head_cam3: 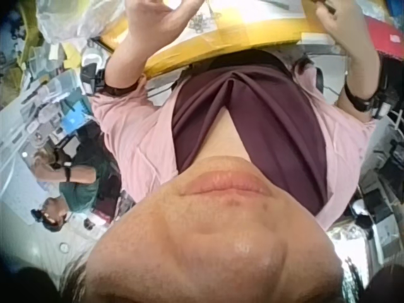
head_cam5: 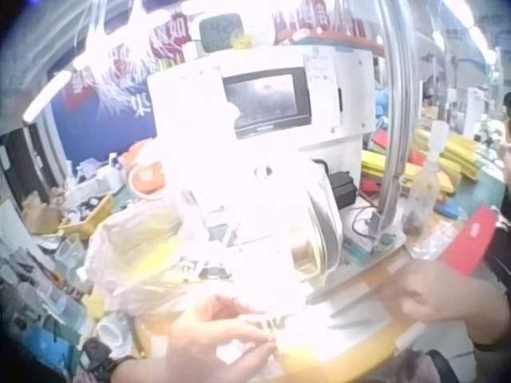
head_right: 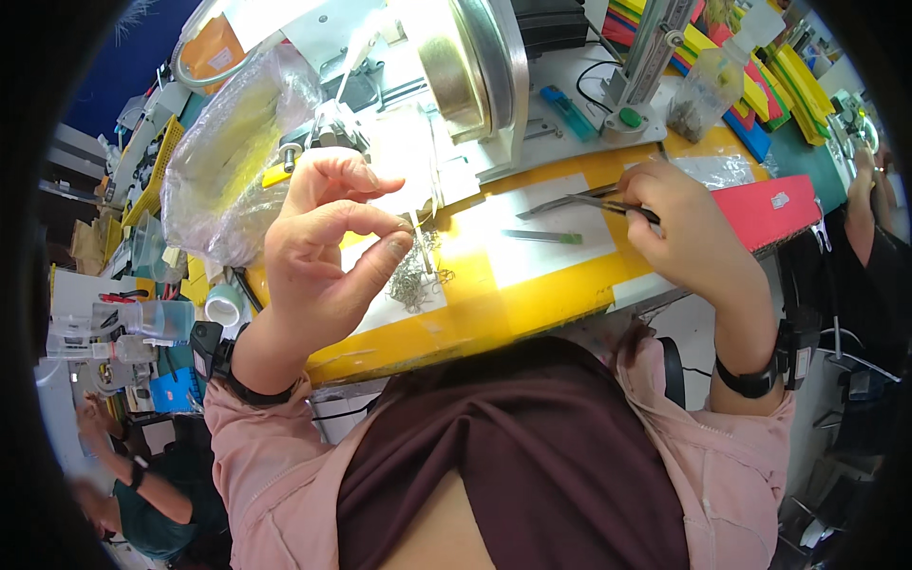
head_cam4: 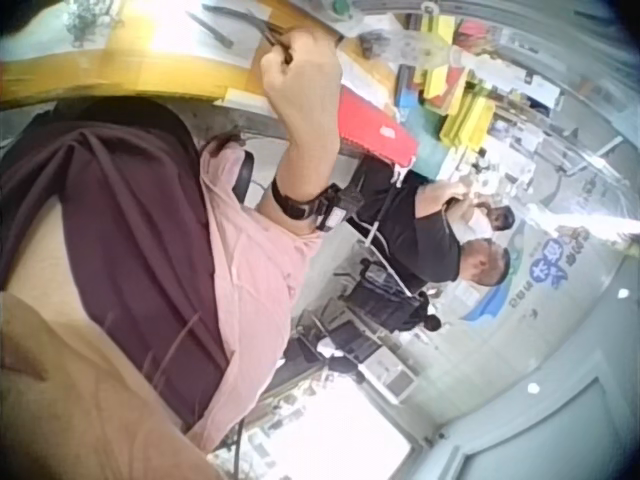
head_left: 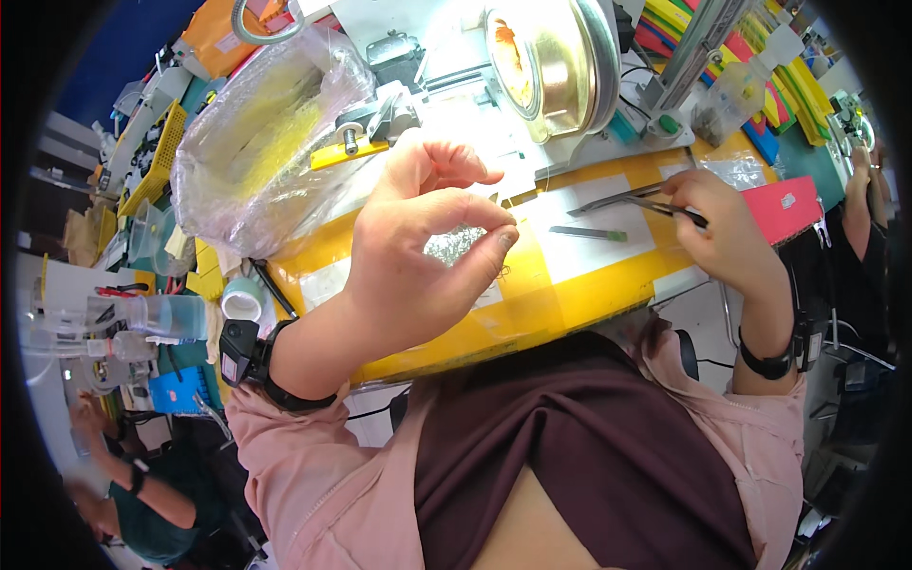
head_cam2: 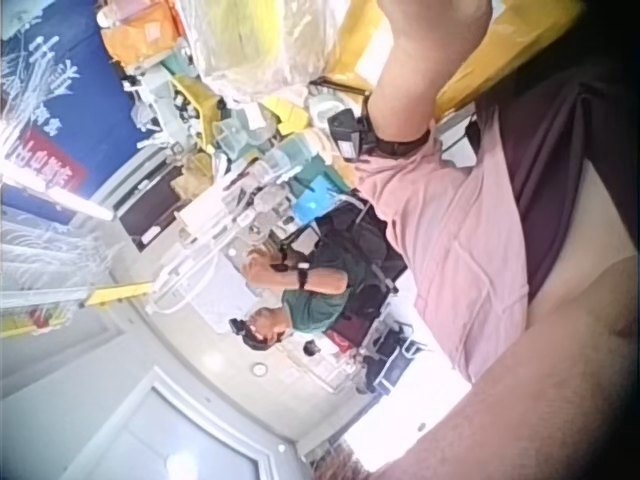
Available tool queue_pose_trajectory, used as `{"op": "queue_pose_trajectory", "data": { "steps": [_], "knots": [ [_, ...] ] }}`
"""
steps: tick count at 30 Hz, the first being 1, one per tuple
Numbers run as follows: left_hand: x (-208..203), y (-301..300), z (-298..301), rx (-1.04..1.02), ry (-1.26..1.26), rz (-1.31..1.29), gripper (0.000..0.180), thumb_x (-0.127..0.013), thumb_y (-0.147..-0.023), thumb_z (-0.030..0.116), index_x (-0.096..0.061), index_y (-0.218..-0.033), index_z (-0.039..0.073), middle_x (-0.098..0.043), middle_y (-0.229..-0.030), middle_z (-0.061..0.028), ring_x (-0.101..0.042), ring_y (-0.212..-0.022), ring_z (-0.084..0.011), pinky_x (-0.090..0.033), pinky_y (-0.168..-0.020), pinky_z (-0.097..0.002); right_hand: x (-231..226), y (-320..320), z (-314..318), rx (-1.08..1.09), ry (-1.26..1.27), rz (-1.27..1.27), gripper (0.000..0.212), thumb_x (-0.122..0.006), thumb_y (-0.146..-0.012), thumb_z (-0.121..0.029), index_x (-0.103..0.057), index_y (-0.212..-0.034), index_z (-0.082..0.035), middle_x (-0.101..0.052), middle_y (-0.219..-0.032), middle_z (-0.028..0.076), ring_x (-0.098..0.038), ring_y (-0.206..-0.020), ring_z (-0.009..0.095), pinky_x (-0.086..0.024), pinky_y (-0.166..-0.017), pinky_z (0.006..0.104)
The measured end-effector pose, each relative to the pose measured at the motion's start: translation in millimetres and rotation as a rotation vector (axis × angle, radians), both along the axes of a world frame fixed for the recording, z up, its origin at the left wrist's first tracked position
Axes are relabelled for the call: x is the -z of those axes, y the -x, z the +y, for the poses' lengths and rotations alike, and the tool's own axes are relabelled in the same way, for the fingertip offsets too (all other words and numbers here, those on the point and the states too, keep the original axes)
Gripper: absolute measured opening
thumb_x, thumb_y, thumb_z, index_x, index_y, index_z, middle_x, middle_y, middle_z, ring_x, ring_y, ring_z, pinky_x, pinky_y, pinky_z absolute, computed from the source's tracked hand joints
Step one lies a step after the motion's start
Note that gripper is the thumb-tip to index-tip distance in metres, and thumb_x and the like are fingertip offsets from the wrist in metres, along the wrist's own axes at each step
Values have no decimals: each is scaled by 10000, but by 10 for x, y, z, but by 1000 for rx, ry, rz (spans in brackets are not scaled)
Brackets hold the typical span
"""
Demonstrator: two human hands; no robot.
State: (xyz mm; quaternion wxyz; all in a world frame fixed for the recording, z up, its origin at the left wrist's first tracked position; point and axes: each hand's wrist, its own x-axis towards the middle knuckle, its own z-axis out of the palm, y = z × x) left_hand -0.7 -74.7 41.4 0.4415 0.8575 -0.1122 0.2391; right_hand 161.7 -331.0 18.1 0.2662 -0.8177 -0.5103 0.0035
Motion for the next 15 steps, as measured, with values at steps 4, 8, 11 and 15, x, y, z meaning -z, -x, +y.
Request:
{"op": "queue_pose_trajectory", "data": {
  "steps": [4,8,11,15],
  "knots": [
    [27,3,1,0,22,-42,97,-647,-657,-59,-598,-710,6,-395,-940,-96,-471,-919,-202,-433,-870,-351,-253,401,211,-93,-224,373,96,-533,-722,-36,-524,-811,1,-554,-727,86,-489,-579,157,-393,-549,263],
    [52,16,-26,-8,22,-86,109,-648,-649,-63,-591,-708,8,-384,-943,-95,-464,-923,-205,-430,-871,-349,-48,799,617,-98,-487,524,95,-561,-782,-29,-550,-875,-13,-551,-671,53,-479,-531,100,-370,-497,227],
    [8,13,-37,-11,29,-119,119,-652,-642,-65,-590,-711,10,-381,-952,-96,-467,-937,-210,-424,-867,-343,95,873,762,-149,-540,509,156,-586,-797,-36,-557,-947,-8,-562,-677,94,-540,-556,149,-402,-500,260],
    [55,19,-29,-18,54,-154,128,-649,-642,-69,-591,-720,14,-377,-954,-92,-469,-953,-216,-412,-859,-335,148,886,842,-168,-552,429,112,-574,-810,-42,-543,-914,-11,-568,-666,98,-551,-528,182,-424,-486,262]
  ]
}}
